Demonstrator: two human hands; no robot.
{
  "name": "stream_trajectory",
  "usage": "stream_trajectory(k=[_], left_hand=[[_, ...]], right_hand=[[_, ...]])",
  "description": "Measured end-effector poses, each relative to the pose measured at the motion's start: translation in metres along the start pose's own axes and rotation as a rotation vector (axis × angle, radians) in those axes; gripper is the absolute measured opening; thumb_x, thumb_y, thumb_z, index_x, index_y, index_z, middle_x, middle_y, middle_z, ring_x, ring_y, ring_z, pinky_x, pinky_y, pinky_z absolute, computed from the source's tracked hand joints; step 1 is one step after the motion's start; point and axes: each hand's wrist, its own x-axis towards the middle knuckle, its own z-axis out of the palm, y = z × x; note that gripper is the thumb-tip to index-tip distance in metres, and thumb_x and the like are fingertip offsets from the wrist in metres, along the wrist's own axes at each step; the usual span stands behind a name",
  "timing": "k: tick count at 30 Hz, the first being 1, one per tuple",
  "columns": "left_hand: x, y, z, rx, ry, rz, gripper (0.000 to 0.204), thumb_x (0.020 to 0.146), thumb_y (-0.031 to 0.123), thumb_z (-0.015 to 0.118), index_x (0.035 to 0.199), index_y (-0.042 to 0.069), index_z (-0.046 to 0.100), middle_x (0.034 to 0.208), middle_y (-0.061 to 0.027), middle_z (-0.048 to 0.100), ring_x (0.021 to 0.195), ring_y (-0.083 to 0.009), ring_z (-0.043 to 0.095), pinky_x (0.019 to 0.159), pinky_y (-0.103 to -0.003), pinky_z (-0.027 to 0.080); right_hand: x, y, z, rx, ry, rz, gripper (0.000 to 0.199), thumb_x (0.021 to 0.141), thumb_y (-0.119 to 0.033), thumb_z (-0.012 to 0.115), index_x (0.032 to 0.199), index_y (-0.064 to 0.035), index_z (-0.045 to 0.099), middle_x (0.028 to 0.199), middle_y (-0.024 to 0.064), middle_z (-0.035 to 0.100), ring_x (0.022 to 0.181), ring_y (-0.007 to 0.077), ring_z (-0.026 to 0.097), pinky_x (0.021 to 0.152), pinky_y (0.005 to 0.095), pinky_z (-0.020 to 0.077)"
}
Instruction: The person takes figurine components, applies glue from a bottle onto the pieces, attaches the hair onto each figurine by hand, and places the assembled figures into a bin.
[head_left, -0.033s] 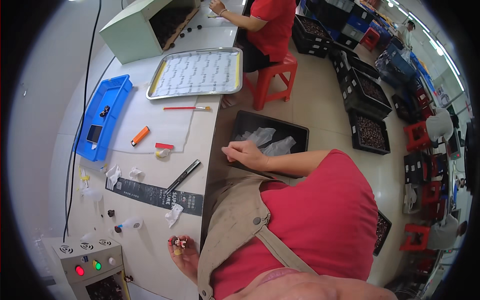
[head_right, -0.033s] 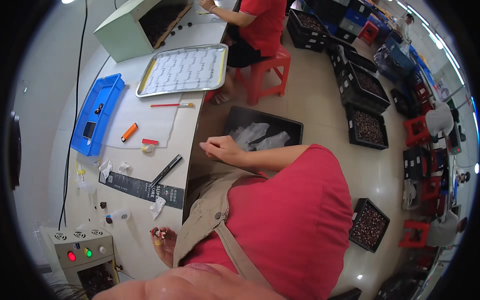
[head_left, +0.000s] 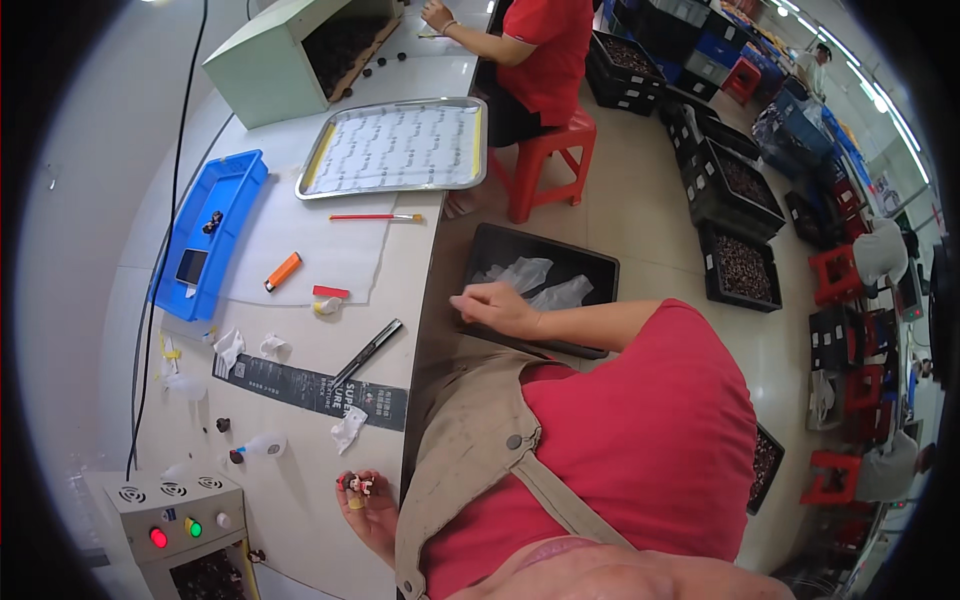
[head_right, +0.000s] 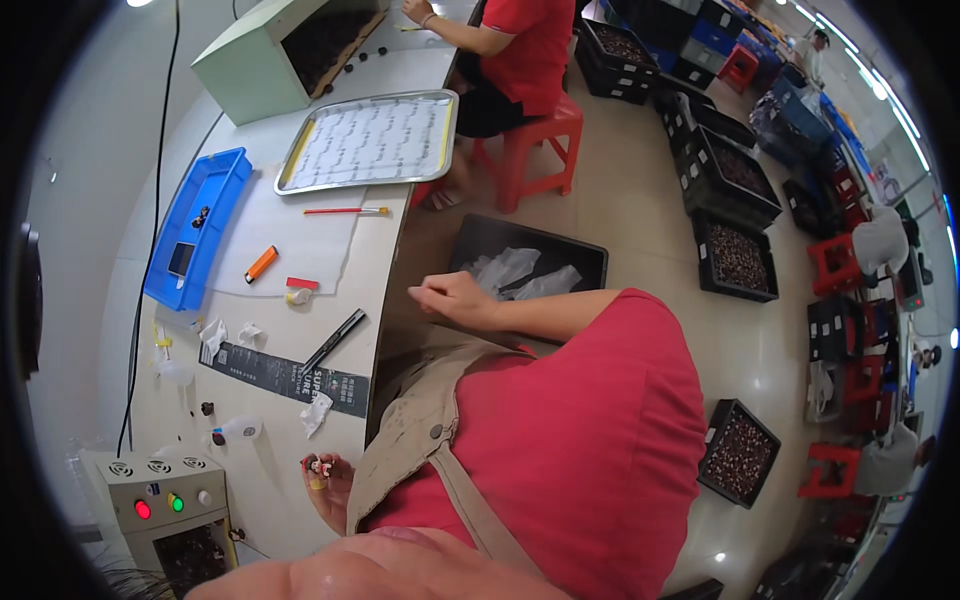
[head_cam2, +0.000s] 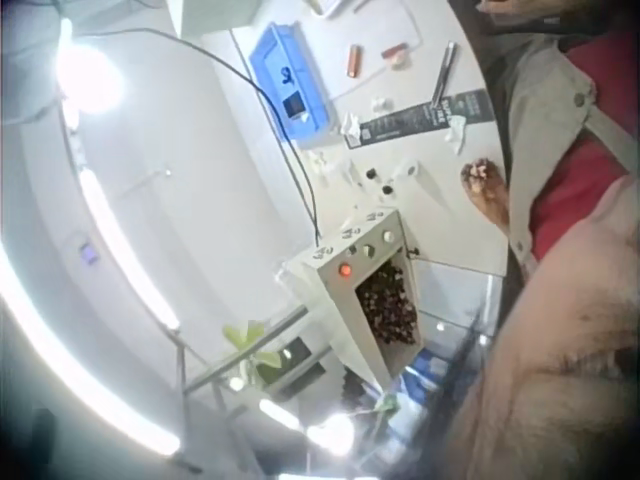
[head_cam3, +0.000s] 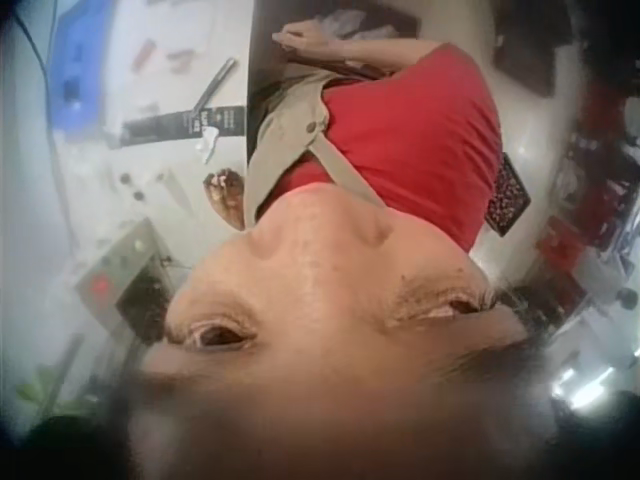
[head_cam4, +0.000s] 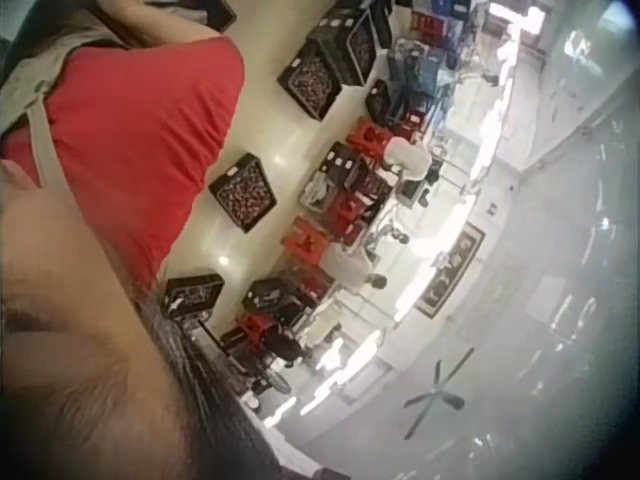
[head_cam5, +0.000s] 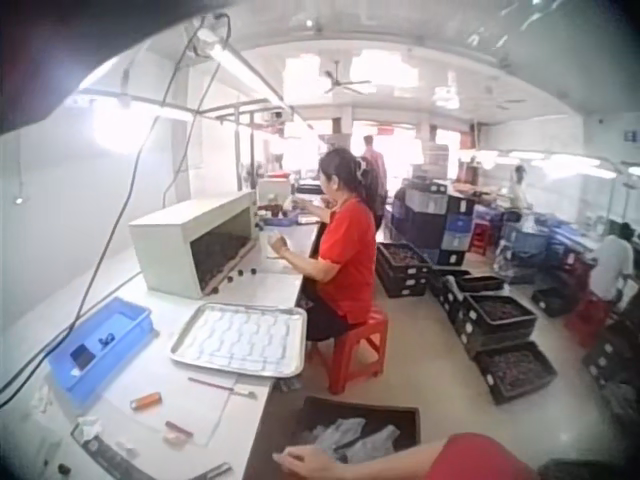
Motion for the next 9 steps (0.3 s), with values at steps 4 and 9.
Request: stream_trajectory(k=[4,9], left_hand=[[-0.003,0.000,-0.007,-0.003,-0.040,0.019,0.031,0.090,0.012,0.052,0.117,-0.001,0.046,0.104,-0.0162,0.056,0.097,-0.0247,0.055,0.086,-0.034,0.048],[0.002,-0.002,-0.025,-0.142,-0.023,0.006,0.031,0.089,0.013,0.053,0.116,0.000,0.047,0.108,-0.0114,0.055,0.097,-0.0234,0.056,0.085,-0.037,0.050]], right_hand=[[0.020,0.084,-0.084,-0.440,0.153,0.170,0.037,0.082,-0.039,0.059,0.075,-0.0035,0.066,0.067,0.0091,0.065,0.062,0.0170,0.062,0.061,0.0322,0.0486],[0.107,0.087,-0.338,-0.959,0.339,0.557,0.072,0.071,-0.004,0.057,0.138,-0.0146,0.031,0.097,0.0181,0.064,0.090,0.0315,0.063,0.076,0.0422,0.0499]])
